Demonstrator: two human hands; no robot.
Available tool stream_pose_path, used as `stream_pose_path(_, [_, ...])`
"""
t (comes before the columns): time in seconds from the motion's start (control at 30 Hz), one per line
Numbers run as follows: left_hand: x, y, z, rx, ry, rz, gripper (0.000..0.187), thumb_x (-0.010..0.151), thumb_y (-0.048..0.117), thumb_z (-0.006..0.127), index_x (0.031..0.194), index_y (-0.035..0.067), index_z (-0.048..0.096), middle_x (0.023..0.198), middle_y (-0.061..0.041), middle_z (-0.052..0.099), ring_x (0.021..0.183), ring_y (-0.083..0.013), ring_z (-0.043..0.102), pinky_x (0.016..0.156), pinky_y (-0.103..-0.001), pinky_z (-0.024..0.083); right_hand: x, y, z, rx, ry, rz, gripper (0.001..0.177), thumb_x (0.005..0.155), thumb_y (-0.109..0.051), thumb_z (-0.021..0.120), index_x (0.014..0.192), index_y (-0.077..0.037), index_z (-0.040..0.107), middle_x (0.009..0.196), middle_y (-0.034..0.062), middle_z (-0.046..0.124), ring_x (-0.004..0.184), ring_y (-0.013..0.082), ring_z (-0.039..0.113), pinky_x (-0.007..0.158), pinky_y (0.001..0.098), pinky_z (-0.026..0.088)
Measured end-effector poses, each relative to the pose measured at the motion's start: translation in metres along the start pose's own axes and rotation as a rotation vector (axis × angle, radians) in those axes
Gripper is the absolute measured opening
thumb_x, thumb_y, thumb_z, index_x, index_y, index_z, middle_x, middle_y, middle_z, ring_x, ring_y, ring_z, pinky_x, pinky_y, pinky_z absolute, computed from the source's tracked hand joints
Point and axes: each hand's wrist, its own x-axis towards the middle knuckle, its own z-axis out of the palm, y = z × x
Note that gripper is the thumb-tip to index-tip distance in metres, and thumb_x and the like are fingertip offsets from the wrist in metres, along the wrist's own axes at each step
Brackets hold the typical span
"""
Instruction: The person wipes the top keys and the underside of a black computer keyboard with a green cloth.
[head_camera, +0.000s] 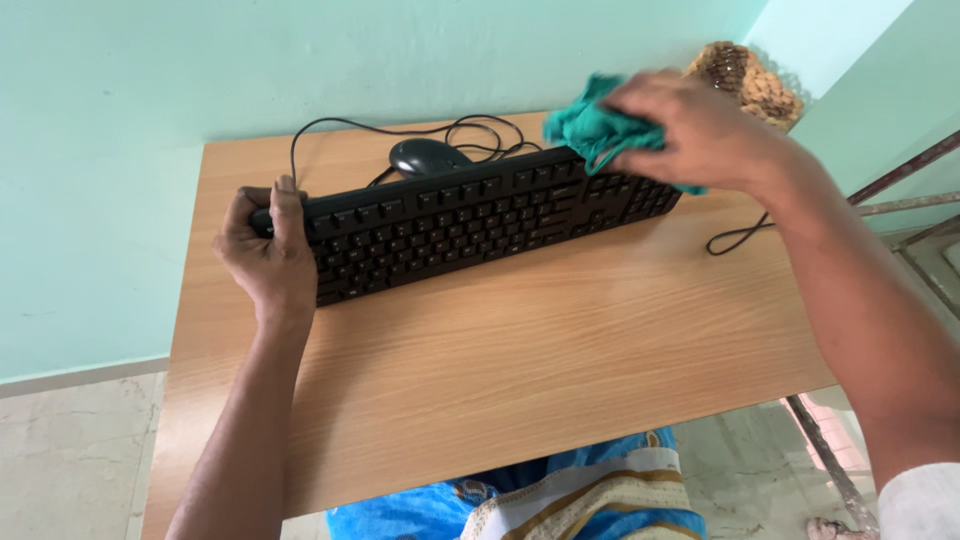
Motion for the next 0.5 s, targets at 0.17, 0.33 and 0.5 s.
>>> stream_pose_path(0.17, [-0.002,0.003,-0.002,-0.011,-0.022,0.101,0.038,0.113,0.027,0.063,0.083,0.004,0.062,0.073,0.002,0.063,0.064,-0.0034,0.047,0.059,-0.024,0.038,0.0,-0.005,0.01,-0.097,-0.081,0.027,0.054,0.076,-0.032,0.086,0.117,-0.002,0.069,0.113,0.0125,0.069,0.107,0.0327,0.065,0.093,0.046,0.055])
stream_pose_path(0.33, [-0.002,0.005,-0.003,-0.119,-0.019,0.107,0.04,0.115,0.032,0.055,0.088,0.003,0.063,0.074,-0.002,0.063,0.069,-0.0081,0.059,0.066,-0.025,0.048,-0.011,-0.02,0.003,-0.086,-0.169,0.037,0.049,0.072,-0.023,0.086,0.114,-0.004,0.07,0.113,0.009,0.069,0.103,0.029,0.068,0.091,0.0424,0.057])
stream_pose_path(0.5, [0.002,-0.001,-0.007,-0.332,-0.071,0.035,0.036,0.11,0.025,0.06,0.083,0.0,0.061,0.077,-0.007,0.064,0.068,-0.0131,0.059,0.066,-0.03,0.051,-0.022,-0.03,0.009,0.044,-0.171,0.075,0.061,0.07,-0.017,0.085,0.124,0.002,0.065,0.106,0.0161,0.07,0.093,0.0315,0.071,0.084,0.0427,0.059])
